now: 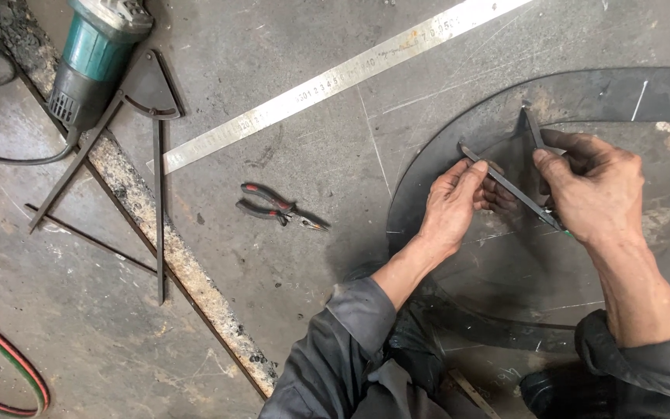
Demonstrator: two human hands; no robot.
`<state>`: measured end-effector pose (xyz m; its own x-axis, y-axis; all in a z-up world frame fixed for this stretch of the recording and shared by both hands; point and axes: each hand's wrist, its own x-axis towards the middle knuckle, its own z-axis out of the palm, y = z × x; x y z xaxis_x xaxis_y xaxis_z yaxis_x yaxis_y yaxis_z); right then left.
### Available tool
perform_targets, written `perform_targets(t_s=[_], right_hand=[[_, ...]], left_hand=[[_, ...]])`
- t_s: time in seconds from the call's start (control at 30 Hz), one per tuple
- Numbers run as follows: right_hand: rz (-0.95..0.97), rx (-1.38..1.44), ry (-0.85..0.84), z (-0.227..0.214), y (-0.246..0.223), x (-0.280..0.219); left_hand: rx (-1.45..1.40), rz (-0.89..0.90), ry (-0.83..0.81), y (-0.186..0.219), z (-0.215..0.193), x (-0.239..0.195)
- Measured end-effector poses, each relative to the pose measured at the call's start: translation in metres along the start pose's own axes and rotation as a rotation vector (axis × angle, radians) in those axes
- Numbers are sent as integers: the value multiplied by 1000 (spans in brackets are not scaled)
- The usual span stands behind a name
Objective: The recorder uses a compass and a marker to mark specific points on a circular metal piece.
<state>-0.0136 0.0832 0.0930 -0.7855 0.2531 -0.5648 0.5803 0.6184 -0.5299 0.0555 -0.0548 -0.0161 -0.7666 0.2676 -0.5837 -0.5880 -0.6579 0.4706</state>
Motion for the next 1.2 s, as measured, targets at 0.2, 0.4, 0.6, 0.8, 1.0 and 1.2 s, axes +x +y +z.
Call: perform_targets(t_s=[0.2, 0.4, 0.6, 0.8, 1.0, 1.2], right_hand=[[55, -19, -9, -1, -12, 1], [93, -42, 3, -1, -32, 4], [49, -105, -13, -1, -45, 1], [144, -267, -39, -6, -47, 8], [142, -344, -73, -11, -51, 9], [-42, -40, 82, -27, 30, -17]], left_hand=[[-33, -1, 9, 2, 1, 1], [-136, -5, 10, 12, 3, 4], [-209, -54, 43, 11, 3, 4], [-340, -84, 8, 3, 9, 0], [-344, -86, -13, 0, 12, -2], [-52, -80, 90, -30, -19, -29]])
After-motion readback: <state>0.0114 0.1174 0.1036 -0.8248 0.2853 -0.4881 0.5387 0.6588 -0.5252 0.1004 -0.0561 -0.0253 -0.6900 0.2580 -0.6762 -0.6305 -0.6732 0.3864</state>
